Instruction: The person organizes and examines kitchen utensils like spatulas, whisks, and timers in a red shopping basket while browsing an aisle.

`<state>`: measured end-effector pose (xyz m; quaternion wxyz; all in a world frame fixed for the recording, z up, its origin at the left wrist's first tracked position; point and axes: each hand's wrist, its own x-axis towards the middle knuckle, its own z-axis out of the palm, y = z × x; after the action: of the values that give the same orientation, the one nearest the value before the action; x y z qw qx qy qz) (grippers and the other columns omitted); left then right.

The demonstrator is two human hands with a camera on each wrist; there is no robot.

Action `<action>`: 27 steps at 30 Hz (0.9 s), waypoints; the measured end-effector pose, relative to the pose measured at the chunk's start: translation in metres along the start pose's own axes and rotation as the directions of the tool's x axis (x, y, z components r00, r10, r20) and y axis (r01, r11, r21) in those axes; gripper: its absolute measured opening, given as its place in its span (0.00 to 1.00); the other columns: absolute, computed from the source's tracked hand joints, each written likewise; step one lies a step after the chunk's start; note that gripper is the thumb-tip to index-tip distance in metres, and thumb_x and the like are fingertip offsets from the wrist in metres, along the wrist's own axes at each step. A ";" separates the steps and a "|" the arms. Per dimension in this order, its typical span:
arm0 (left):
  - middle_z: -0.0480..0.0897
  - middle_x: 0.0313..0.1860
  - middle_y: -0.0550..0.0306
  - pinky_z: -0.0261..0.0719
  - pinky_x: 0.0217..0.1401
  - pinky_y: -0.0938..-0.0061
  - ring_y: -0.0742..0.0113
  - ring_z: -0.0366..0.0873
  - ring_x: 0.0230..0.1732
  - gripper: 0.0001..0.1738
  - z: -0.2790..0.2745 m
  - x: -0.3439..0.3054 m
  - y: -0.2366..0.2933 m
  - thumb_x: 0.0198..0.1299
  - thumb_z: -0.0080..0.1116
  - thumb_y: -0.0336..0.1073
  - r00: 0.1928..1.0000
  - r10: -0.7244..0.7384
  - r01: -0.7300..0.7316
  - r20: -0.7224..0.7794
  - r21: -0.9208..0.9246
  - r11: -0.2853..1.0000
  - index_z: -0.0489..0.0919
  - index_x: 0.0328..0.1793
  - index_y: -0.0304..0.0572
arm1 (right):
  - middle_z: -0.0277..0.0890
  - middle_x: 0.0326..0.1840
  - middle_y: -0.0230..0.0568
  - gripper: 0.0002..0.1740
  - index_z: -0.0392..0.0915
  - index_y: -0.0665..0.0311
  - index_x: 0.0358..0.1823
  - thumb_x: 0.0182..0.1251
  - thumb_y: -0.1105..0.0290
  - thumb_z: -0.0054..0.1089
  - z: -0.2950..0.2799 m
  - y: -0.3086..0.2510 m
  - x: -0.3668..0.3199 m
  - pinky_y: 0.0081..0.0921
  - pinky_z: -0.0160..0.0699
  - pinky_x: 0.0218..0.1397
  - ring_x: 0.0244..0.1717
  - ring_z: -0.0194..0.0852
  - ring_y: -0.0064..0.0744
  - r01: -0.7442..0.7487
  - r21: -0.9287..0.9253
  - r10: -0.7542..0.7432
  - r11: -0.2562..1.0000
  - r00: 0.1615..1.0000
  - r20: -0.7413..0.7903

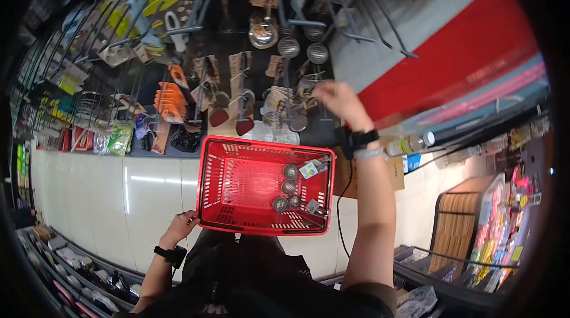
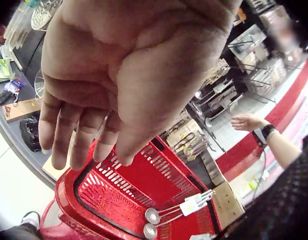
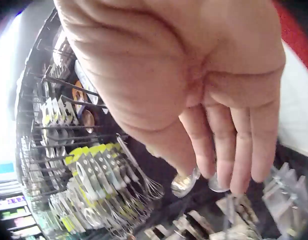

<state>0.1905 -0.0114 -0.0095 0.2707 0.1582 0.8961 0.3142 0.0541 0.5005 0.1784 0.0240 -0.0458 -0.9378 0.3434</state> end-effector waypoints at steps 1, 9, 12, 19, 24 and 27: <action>0.82 0.34 0.46 0.79 0.41 0.65 0.51 0.81 0.35 0.12 0.004 0.004 0.000 0.57 0.59 0.37 1.000 0.017 -0.017 0.012 0.008 1.000 0.79 0.44 0.39 | 0.82 0.33 0.42 0.13 0.82 0.65 0.40 0.60 0.65 0.59 0.007 0.019 -0.021 0.27 0.78 0.40 0.35 0.81 0.29 -0.181 0.057 0.175 0.982 0.979 0.103; 0.81 0.37 0.44 0.77 0.45 0.56 0.46 0.79 0.40 0.13 0.023 0.024 -0.003 0.57 0.57 0.41 0.993 -0.033 0.010 0.115 0.189 0.982 0.78 0.41 0.40 | 0.79 0.38 0.53 0.26 0.75 0.67 0.49 0.45 0.68 0.70 0.125 0.199 -0.140 0.36 0.77 0.51 0.45 0.78 0.50 -0.474 -0.236 0.425 0.848 0.875 -0.230; 0.81 0.38 0.44 0.77 0.46 0.57 0.47 0.79 0.42 0.13 0.030 0.025 -0.006 0.56 0.58 0.41 0.996 -0.010 -0.010 0.084 0.235 0.972 0.78 0.41 0.40 | 0.77 0.41 0.53 0.30 0.72 0.67 0.51 0.43 0.69 0.70 0.146 0.205 -0.148 0.37 0.75 0.53 0.49 0.75 0.51 -0.568 -0.131 0.492 0.812 0.788 -0.371; 0.80 0.40 0.43 0.78 0.47 0.57 0.47 0.79 0.43 0.13 0.049 0.020 -0.016 0.54 0.59 0.41 0.998 0.061 -0.055 -0.007 0.344 0.937 0.78 0.40 0.41 | 0.76 0.36 0.52 0.18 0.75 0.67 0.29 0.35 0.73 0.72 0.170 0.212 -0.150 0.39 0.75 0.48 0.42 0.75 0.53 -0.658 0.081 0.599 0.748 0.618 -0.509; 0.77 0.47 0.41 0.78 0.49 0.58 0.45 0.79 0.42 0.13 0.051 0.017 -0.015 0.52 0.61 0.40 1.000 0.023 -0.016 -0.019 0.301 0.954 0.78 0.40 0.41 | 0.74 0.34 0.50 0.07 0.78 0.64 0.23 0.39 0.77 0.67 0.183 0.209 -0.151 0.37 0.76 0.46 0.39 0.76 0.49 -0.662 0.089 0.578 0.744 0.570 -0.584; 0.77 0.44 0.43 0.77 0.50 0.59 0.46 0.78 0.44 0.13 0.053 0.019 -0.018 0.54 0.60 0.41 1.000 0.029 -0.026 -0.009 0.283 0.959 0.79 0.41 0.43 | 0.75 0.32 0.50 0.04 0.80 0.64 0.23 0.42 0.78 0.64 0.179 0.197 -0.160 0.37 0.77 0.45 0.36 0.76 0.49 -0.612 0.031 0.502 0.790 0.618 -0.605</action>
<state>0.2041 0.0084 -0.0633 0.2352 0.2056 0.9312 0.1879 0.2131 0.5194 -0.0875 0.1984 -0.4402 -0.8484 0.2168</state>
